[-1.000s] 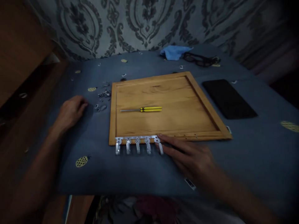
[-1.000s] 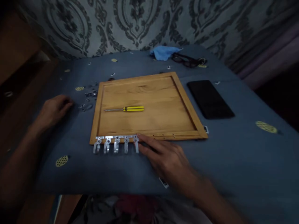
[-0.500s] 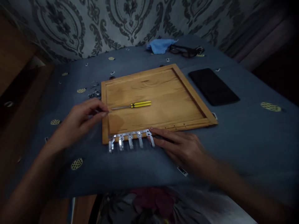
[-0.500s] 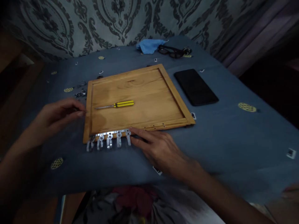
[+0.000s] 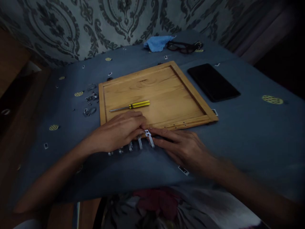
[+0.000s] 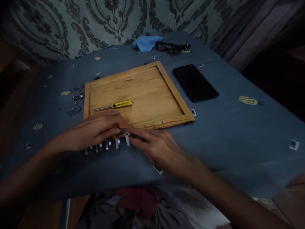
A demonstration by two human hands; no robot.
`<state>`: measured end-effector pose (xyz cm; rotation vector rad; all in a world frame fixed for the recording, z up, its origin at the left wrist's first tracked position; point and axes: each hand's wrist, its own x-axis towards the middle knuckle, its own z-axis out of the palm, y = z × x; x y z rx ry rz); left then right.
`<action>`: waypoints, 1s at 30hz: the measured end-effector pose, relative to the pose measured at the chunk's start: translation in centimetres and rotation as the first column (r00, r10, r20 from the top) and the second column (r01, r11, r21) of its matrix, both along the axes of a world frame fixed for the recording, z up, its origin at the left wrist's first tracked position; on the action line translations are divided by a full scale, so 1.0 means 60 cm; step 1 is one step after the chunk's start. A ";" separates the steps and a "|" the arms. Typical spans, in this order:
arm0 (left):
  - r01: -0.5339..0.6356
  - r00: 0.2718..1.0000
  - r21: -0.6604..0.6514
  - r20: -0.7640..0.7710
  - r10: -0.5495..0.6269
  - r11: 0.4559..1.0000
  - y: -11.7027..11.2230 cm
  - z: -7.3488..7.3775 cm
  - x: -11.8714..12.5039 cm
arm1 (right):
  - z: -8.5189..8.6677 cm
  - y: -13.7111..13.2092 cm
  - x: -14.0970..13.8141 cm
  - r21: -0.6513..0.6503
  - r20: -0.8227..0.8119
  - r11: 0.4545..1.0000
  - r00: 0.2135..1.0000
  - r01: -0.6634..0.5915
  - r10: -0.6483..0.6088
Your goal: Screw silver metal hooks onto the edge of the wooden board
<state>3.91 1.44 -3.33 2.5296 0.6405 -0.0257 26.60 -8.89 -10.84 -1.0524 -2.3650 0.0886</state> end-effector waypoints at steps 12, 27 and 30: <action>0.042 0.994 0.094 -0.108 -0.032 0.995 0.009 0.003 0.017 | 0.002 -0.002 0.000 -0.020 0.028 1.000 0.999 0.023 -0.023; 0.029 0.990 0.086 -0.141 -0.016 0.996 0.010 0.007 0.026 | -0.002 -0.005 0.001 -0.022 0.022 0.999 0.999 0.039 -0.039; 0.037 0.987 0.082 -0.160 -0.024 0.996 0.010 0.010 0.027 | -0.001 -0.005 0.000 -0.030 0.023 0.999 0.999 0.035 -0.035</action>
